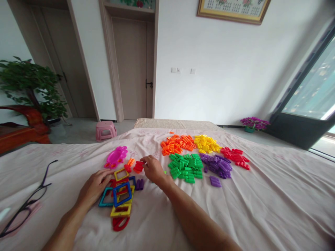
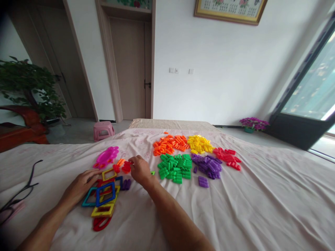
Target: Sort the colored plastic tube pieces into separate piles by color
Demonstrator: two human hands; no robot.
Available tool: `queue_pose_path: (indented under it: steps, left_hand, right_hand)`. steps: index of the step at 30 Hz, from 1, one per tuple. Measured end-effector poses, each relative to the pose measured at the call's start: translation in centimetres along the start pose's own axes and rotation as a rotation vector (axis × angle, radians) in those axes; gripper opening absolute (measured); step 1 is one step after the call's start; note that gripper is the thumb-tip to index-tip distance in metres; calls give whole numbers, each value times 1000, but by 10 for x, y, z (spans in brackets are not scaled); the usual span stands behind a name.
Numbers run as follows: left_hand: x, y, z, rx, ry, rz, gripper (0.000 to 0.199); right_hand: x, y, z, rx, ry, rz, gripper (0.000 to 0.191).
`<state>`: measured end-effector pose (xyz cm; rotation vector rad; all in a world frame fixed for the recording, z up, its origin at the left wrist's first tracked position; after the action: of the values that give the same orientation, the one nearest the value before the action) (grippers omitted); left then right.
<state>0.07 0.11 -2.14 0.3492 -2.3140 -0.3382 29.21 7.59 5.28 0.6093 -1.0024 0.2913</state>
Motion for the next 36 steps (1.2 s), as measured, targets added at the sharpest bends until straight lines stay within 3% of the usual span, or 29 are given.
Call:
queue_pose_path:
  steps: [9,22,30,36]
  left_hand:
    - [-2,1,7,-13,-8,8,44]
    - [-1,2,4,-21,1,-6,44]
    - [-2,2,8,-15,8,-12,45]
    - [-1,2,9,-10,-5,5,46]
  right_hand:
    - [-7,-5,-8,8,-202,110,28]
    - [-9,-7,-2,104,-249,98,20]
    - [-9,1,-11,-50,76,9,23]
    - [-8,3,-12,-193,353,135,17]
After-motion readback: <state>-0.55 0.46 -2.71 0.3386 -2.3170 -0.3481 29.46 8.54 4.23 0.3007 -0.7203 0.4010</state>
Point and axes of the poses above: each hand's wrist, its own y-axis towards the middle knuckle, its own x-axis out of the back of the hand, z = x × y, the point moved 1 cm from there along y, towards the middle knuckle, and after that the axes turned 13 degrees about -y, right-handed, at the moved point
